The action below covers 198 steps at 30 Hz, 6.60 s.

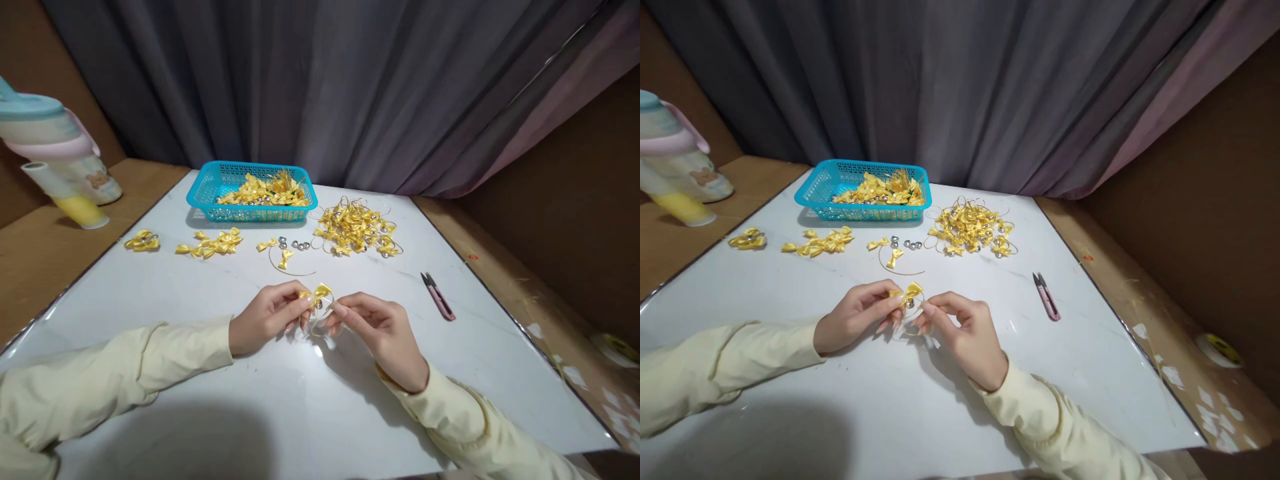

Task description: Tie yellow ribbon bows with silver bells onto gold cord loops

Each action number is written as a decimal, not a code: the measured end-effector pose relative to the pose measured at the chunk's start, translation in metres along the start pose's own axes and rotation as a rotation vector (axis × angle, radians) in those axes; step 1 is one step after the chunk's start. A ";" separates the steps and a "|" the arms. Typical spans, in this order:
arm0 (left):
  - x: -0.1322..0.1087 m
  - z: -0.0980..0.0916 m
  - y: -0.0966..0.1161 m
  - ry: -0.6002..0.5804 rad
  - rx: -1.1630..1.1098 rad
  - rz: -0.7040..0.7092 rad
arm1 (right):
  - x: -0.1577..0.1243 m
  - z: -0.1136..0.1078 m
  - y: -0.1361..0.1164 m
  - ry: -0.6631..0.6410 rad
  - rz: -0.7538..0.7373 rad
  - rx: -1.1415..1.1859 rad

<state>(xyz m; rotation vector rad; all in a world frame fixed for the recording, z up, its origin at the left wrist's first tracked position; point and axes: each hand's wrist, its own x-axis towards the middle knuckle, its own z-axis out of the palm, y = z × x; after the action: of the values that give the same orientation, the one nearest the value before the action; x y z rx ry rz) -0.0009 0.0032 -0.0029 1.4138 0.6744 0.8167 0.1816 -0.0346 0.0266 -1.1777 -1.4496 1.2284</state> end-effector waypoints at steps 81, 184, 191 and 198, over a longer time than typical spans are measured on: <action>0.001 0.000 0.008 -0.127 -0.313 -0.195 | 0.009 -0.013 -0.002 -0.109 -0.053 -0.040; -0.004 0.001 0.006 -0.041 0.264 0.023 | 0.003 0.001 -0.001 -0.315 -0.064 -0.503; -0.001 0.000 0.002 -0.054 -0.033 -0.106 | 0.004 -0.001 -0.001 -0.259 0.030 -0.438; 0.000 0.000 0.005 -0.065 -0.146 -0.146 | 0.005 0.000 0.000 -0.251 0.054 -0.402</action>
<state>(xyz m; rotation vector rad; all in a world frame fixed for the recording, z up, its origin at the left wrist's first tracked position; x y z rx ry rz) -0.0014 0.0034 0.0016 1.2385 0.6472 0.6882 0.1810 -0.0301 0.0266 -1.3691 -1.9286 1.1853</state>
